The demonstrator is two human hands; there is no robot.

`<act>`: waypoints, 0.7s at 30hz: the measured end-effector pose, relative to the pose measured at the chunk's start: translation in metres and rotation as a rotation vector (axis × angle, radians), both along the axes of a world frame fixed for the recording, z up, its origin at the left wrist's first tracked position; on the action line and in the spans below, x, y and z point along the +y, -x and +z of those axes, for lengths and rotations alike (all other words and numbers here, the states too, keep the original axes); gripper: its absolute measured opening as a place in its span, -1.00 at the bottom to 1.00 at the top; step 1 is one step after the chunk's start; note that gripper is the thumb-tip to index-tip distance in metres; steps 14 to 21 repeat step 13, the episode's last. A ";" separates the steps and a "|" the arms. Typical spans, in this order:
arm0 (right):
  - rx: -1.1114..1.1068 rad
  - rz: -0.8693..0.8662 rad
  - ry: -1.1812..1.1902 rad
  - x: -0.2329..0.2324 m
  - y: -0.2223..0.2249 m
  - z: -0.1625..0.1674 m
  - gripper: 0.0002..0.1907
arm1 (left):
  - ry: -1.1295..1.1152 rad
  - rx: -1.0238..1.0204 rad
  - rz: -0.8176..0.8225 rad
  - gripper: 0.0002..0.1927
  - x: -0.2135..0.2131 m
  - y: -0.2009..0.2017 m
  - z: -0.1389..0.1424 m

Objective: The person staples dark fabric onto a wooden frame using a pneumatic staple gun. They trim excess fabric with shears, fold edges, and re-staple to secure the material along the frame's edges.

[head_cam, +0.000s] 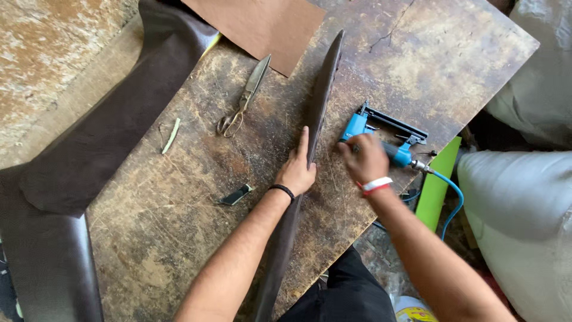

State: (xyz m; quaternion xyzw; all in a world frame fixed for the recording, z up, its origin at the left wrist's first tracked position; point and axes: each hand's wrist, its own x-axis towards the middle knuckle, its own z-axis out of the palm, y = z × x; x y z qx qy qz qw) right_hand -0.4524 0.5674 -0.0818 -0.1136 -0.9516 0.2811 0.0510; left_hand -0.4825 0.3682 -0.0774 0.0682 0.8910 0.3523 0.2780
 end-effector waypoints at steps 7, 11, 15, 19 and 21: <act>-0.213 0.207 -0.195 0.061 0.026 0.002 -0.01 | -0.091 0.099 -0.014 0.07 -0.008 0.007 -0.014; -0.471 0.242 -0.064 0.068 0.044 0.027 -0.24 | -0.189 0.106 -0.026 0.08 -0.017 0.010 -0.024; -0.540 0.231 -0.047 0.070 0.041 0.055 -0.42 | -0.192 0.117 -0.046 0.08 -0.024 0.011 -0.028; -0.540 0.231 -0.047 0.070 0.041 0.055 -0.42 | -0.192 0.117 -0.046 0.08 -0.024 0.011 -0.028; -0.540 0.231 -0.047 0.070 0.041 0.055 -0.42 | -0.192 0.117 -0.046 0.08 -0.024 0.011 -0.028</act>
